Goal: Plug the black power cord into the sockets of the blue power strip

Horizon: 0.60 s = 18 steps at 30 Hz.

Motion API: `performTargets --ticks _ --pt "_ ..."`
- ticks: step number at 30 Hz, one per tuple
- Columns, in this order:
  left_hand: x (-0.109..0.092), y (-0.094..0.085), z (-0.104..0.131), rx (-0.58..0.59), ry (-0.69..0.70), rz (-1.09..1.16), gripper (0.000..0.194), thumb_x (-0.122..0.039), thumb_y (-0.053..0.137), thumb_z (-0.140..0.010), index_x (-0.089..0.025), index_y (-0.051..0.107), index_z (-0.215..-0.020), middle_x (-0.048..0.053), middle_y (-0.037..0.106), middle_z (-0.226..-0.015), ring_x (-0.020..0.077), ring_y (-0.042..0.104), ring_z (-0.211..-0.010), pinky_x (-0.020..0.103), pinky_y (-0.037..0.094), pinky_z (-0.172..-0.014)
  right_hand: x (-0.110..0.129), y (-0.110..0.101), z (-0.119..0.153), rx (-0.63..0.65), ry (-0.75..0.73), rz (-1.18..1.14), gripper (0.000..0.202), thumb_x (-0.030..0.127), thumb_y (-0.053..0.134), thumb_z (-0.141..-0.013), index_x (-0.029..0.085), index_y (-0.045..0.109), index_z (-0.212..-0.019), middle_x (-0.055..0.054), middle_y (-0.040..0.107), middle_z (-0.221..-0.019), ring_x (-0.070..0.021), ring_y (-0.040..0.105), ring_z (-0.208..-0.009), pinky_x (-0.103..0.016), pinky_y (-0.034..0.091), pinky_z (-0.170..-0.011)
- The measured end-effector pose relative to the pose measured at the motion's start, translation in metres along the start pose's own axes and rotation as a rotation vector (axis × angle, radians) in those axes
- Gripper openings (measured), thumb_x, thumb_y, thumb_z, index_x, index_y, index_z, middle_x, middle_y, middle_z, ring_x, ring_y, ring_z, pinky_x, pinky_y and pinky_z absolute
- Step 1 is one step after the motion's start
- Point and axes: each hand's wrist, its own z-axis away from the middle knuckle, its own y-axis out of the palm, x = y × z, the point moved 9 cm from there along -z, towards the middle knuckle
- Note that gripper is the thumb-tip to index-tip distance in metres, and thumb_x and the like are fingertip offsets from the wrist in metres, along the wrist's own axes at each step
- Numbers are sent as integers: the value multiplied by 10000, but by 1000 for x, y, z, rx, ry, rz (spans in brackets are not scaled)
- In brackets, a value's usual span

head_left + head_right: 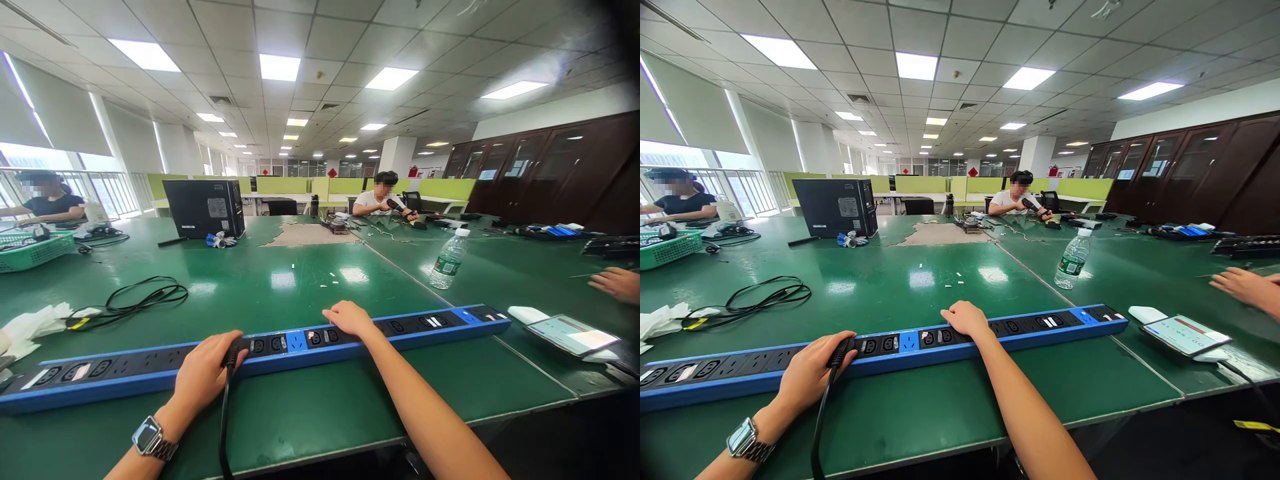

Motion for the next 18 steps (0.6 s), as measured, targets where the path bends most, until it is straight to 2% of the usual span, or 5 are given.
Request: performTargets --ticks 18 --pt "-3 -4 -1 -12 12 -4 429 -543 411 -955 -207 627 -1112 58 753 -1016 228 713 -919 333 567 -802 1 -1 1 1 -1 1 430 485 445 -915 230 714 -698 -33 709 -770 -157 612 -684 -244 341 -588"
